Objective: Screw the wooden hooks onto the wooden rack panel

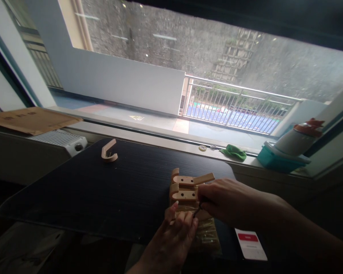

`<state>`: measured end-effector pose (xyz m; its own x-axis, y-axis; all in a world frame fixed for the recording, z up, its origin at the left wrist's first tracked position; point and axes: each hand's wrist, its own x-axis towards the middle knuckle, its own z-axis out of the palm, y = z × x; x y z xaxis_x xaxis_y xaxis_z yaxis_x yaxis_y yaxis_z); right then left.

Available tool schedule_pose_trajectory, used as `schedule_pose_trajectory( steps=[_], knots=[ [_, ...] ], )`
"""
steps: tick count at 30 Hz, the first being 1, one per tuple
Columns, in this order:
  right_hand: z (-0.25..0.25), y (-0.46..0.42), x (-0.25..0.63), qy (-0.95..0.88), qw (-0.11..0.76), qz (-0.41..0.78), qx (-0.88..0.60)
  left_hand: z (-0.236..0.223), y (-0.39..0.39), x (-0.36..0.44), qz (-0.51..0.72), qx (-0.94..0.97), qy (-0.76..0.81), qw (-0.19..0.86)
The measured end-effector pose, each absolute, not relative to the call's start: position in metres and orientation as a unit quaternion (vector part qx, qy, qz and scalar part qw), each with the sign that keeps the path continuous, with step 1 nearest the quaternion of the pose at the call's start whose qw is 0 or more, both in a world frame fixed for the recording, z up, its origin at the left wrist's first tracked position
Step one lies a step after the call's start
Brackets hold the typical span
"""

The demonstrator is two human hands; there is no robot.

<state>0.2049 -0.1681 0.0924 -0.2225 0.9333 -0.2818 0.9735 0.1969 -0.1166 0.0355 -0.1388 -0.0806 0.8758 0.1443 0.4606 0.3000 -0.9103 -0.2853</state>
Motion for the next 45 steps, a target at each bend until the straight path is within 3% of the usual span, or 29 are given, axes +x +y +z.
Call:
schedule_pose_trajectory(
  steps=[45],
  knots=[
    [0.0973, -0.168, 0.2098, 0.811, 0.039, -0.128, 0.57, -0.0784, -0.1415, 0.0362, -0.25, -0.946, -0.118, 0.167]
  ],
)
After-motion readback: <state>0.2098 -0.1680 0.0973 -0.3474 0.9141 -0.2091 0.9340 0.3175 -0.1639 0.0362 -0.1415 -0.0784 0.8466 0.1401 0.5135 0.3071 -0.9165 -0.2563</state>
